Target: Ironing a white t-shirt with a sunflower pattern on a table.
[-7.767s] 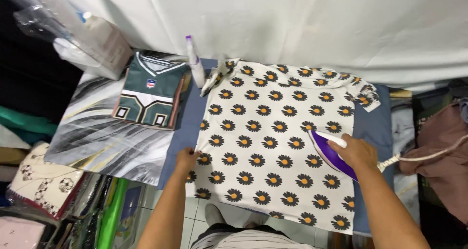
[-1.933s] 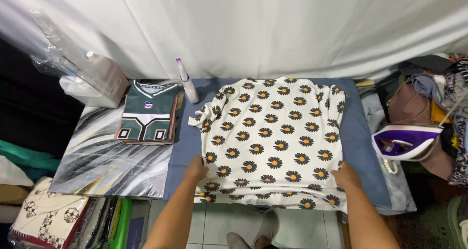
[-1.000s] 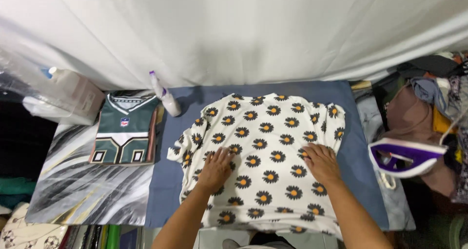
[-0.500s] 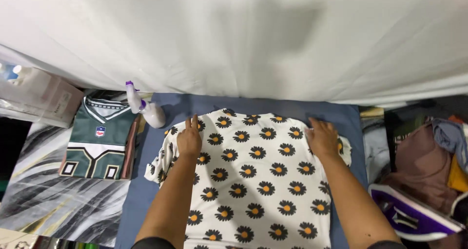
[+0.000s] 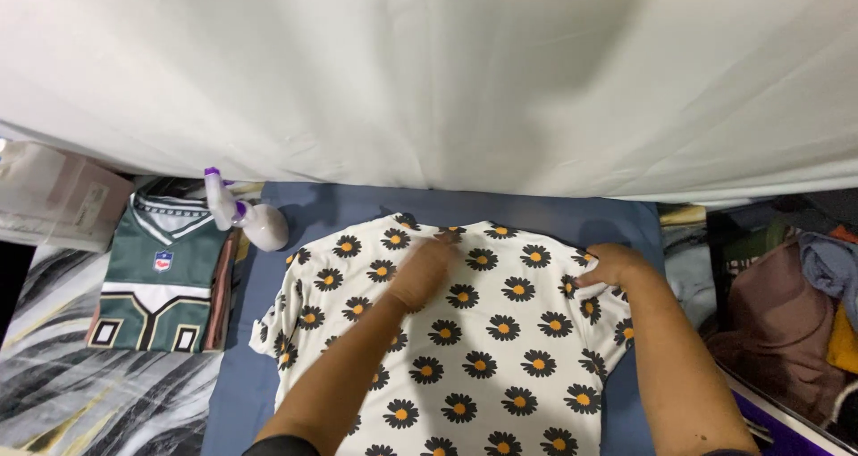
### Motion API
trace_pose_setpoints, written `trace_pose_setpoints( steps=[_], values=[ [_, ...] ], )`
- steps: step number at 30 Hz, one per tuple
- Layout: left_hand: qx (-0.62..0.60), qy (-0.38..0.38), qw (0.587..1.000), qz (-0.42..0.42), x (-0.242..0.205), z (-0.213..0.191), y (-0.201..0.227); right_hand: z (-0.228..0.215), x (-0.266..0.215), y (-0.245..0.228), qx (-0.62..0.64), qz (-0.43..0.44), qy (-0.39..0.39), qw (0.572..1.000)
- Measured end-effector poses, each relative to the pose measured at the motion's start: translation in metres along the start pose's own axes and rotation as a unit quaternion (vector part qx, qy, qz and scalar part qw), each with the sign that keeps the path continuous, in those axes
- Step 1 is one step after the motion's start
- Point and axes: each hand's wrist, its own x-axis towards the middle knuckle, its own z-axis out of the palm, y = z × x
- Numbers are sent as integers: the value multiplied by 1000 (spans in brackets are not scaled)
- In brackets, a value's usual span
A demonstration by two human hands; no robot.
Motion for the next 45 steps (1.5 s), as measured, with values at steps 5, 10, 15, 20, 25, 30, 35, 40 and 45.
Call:
trace_pose_setpoints(
  steps=[5, 10, 15, 20, 25, 30, 35, 40, 45],
  values=[
    [183, -56, 959, 208, 14, 24, 51, -19, -45, -19, -18, 116, 68, 991],
    [238, -54, 962, 119, 58, 24, 49, 16, -78, -67, -96, 88, 384, 914],
    [131, 70, 989, 3, 96, 33, 44, 38, -70, -109, 39, -160, 405, 899],
    [139, 98, 984, -60, 109, 40, 46, 42, -59, -116, 30, -114, 432, 894],
    [175, 167, 970, 34, 45, 52, 39, 78, -71, -147, -56, -197, 399, 894],
    [44, 3, 997, 63, -55, 2, 12, 86, -79, -159, -26, -225, 405, 886],
    [164, 211, 961, -72, -36, 56, -124, 89, -78, -160, -36, -214, 403, 889],
    [-17, 304, 935, -182, -15, 1, -125, 93, -74, -157, -49, -202, 404, 891],
    [-12, 315, 910, -269, 0, -3, -146, 93, -69, -158, -59, -185, 393, 899]
  ],
)
